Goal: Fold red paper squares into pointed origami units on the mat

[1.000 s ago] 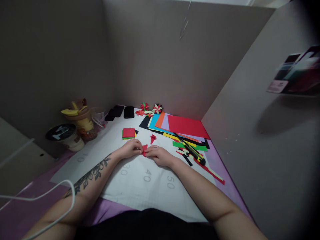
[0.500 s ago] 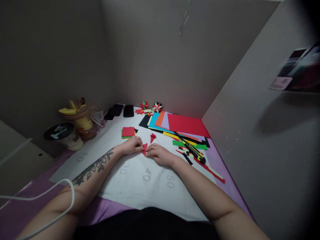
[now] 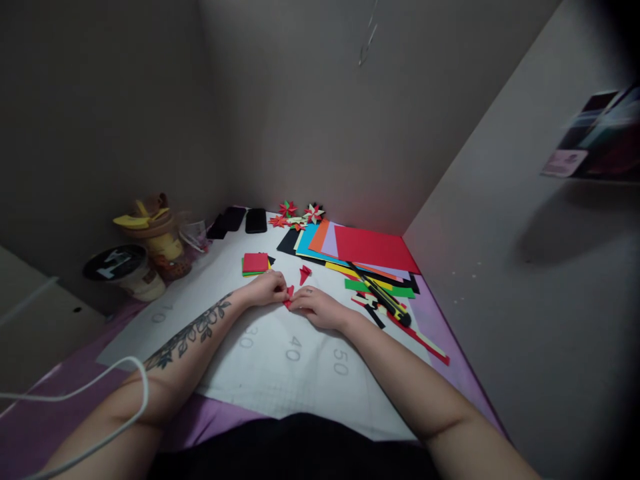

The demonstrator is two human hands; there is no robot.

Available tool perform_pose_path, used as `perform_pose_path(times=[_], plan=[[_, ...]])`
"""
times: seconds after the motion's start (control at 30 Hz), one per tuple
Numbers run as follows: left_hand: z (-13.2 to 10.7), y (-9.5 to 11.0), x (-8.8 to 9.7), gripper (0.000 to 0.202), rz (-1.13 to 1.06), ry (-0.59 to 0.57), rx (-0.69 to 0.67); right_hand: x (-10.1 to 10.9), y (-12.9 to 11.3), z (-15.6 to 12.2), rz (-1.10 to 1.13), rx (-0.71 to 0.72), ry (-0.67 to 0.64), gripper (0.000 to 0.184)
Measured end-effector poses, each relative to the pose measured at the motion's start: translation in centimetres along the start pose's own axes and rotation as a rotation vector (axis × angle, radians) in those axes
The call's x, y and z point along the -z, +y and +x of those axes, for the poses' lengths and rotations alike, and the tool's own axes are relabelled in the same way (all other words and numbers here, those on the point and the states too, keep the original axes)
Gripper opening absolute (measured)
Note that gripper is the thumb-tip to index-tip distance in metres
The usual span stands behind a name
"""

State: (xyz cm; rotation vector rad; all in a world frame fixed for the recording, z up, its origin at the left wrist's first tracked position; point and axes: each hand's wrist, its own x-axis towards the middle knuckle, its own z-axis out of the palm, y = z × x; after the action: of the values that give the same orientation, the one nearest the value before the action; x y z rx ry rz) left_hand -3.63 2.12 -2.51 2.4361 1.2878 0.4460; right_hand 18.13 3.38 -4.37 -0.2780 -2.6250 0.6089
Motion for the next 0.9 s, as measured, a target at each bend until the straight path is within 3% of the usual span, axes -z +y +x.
perform_pose_path(times=[0.13,0.9], plan=[[0.04,0.03,-0.01,0.019,0.019,-0.010,0.011,-0.02,-0.09,0.02,-0.002,-0.001,-0.003,0.040],[0.08,0.65,-0.32,0.021,0.107,-0.005,0.085,-0.06,0.09,-0.07,-0.022,0.006,-0.015,0.032]])
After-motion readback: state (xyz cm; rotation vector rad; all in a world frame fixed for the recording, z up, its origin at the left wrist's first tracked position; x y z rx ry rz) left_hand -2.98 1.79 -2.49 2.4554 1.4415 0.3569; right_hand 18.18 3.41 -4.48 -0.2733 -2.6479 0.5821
